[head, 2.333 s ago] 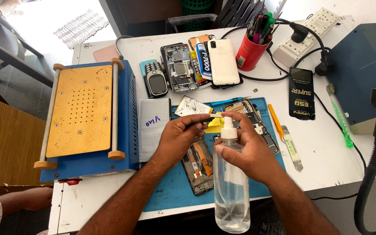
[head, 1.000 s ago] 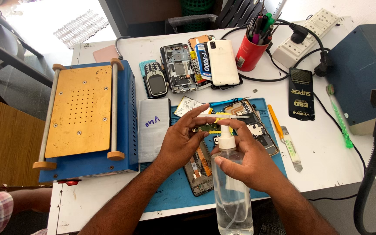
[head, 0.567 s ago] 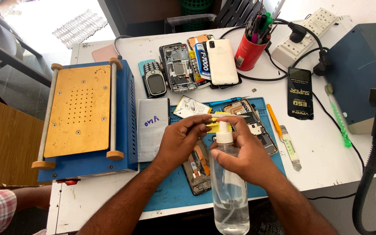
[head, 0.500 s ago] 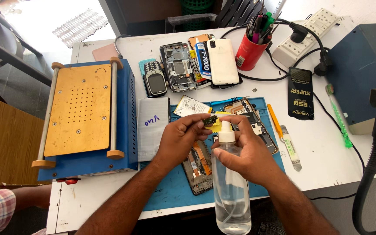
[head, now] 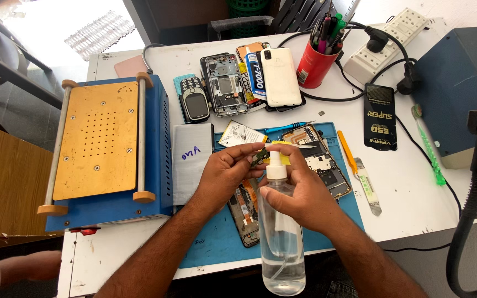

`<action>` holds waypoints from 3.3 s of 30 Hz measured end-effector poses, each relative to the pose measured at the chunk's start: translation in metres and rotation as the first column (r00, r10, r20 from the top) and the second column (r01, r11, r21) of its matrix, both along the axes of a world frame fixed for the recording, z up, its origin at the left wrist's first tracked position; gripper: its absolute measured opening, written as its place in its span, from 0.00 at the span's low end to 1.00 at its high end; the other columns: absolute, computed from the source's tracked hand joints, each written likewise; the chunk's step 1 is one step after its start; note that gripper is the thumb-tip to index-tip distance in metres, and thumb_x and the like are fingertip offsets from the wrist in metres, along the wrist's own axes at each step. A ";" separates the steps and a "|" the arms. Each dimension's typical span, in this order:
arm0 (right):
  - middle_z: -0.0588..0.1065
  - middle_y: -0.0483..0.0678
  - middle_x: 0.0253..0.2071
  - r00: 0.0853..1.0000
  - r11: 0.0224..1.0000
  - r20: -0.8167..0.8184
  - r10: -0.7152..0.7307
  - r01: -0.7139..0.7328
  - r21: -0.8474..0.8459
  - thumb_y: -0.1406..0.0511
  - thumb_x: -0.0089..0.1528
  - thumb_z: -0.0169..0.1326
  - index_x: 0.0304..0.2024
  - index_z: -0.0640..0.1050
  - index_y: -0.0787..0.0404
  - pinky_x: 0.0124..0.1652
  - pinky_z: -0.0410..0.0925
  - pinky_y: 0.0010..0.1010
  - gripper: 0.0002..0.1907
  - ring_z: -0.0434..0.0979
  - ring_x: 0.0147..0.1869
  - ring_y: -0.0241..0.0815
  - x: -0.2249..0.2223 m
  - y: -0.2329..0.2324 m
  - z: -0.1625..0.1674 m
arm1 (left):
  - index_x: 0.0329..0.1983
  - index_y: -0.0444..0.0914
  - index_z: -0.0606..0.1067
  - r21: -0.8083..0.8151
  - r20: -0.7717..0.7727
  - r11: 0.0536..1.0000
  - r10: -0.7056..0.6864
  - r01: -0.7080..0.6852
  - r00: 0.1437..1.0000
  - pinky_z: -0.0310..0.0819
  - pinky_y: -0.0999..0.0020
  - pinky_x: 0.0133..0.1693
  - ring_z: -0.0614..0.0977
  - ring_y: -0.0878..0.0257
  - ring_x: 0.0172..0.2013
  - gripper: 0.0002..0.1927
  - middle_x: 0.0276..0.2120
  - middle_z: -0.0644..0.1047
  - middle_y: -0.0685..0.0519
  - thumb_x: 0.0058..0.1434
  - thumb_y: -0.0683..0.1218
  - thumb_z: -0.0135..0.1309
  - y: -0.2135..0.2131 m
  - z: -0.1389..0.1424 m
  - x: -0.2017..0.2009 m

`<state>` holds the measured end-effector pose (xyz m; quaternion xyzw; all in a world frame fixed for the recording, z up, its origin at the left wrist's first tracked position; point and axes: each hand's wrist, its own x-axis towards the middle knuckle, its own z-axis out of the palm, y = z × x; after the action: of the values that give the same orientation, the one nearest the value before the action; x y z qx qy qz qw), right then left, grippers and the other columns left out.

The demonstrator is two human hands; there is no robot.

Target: The person holds a disassembled phone motherboard and cleans it, first scraping and filing its edges with a small file, then spraying liquid from a spray bottle and scrubbing the board with a toothbrush. They also handle a disassembled phone chassis and other phone parts on the work mat.

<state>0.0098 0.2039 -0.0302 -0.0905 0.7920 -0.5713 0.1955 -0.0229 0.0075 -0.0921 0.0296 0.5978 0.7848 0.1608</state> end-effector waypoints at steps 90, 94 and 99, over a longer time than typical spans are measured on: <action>0.81 0.48 0.48 0.648 0.640 -0.712 -0.269 0.673 0.371 0.66 0.65 0.60 0.47 0.83 0.58 0.54 0.71 0.35 0.09 0.79 0.55 0.43 0.069 0.139 -0.072 | 0.53 0.37 0.79 -0.377 -0.892 0.574 -0.014 -0.727 0.451 0.77 0.61 0.45 0.79 0.57 0.47 0.13 0.44 0.80 0.49 0.67 0.34 0.53 -0.017 0.033 0.017; 0.80 0.48 0.51 0.680 0.679 -0.674 -0.289 0.642 0.356 0.64 0.63 0.59 0.46 0.83 0.57 0.57 0.70 0.36 0.10 0.77 0.59 0.44 0.066 0.129 -0.076 | 0.50 0.37 0.79 -0.407 -0.874 0.610 -0.043 -0.681 0.483 0.77 0.61 0.44 0.79 0.58 0.45 0.12 0.42 0.79 0.49 0.65 0.34 0.53 -0.018 0.029 0.018; 0.74 0.51 0.60 0.712 0.657 -0.693 -0.116 0.578 0.484 0.52 0.55 0.63 0.58 0.75 0.58 0.64 0.57 0.48 0.32 0.69 0.67 0.48 0.059 0.110 -0.078 | 0.46 0.36 0.80 -0.513 -0.801 0.691 -0.170 -0.510 0.574 0.79 0.61 0.42 0.81 0.59 0.42 0.10 0.40 0.79 0.48 0.63 0.35 0.53 -0.012 0.024 0.017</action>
<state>0.0684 0.3142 -0.1086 -0.0285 0.9619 -0.2117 -0.1708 -0.0061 -0.0047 -0.0677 0.2519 0.8522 0.4069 -0.2113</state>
